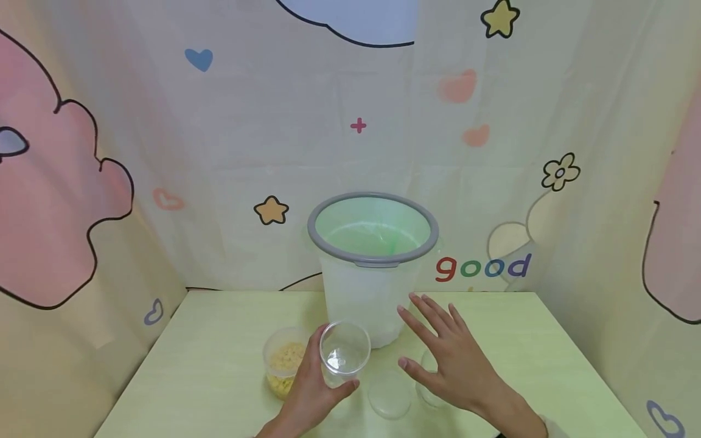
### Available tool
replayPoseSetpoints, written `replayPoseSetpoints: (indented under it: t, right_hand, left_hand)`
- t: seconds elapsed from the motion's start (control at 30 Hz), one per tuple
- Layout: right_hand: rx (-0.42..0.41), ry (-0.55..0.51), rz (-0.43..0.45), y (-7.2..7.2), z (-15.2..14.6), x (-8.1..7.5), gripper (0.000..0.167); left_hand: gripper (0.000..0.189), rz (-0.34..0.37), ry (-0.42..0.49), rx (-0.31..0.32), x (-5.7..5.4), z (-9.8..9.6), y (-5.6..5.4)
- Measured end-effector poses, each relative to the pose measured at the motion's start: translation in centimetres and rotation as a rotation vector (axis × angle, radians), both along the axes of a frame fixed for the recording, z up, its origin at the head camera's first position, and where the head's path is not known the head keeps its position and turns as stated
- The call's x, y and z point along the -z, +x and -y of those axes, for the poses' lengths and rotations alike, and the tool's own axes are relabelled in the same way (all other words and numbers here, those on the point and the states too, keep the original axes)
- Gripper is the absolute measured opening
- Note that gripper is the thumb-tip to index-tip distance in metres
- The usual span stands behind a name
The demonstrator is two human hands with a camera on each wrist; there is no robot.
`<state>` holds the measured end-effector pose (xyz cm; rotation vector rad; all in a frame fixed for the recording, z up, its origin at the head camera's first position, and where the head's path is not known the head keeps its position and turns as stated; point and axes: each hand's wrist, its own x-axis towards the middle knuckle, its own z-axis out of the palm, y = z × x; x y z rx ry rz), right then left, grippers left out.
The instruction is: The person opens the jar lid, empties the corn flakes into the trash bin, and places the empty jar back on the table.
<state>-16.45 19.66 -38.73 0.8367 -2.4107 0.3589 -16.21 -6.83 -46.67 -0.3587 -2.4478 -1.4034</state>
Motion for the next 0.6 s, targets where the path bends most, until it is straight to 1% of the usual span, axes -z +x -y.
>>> replayPoseSetpoints:
  t: [0.17, 0.27, 0.5, 0.6]
  right_hand:
    - [-0.001, 0.019, 0.011, 0.2, 0.0, 0.9, 0.072]
    - [-0.002, 0.031, 0.026, 0.4, 0.1, 1.4, 0.071]
    - [-0.014, 0.048, 0.027, 0.5, 0.3, 2.2, 0.072]
    - [-0.013, 0.06, 0.044, 0.5, 0.3, 2.4, 0.073]
  left_hand:
    - [0.106, 0.021, -0.002, 0.007, 0.9, 0.0, -0.3]
    - [0.107, 0.043, -0.021, 0.011, 1.5, -0.1, -0.4]
    - [0.11, 0.061, -0.054, 0.009, 2.8, -0.1, -0.8]
    - [0.11, 0.075, -0.055, 0.012, 3.2, 0.0, -1.0]
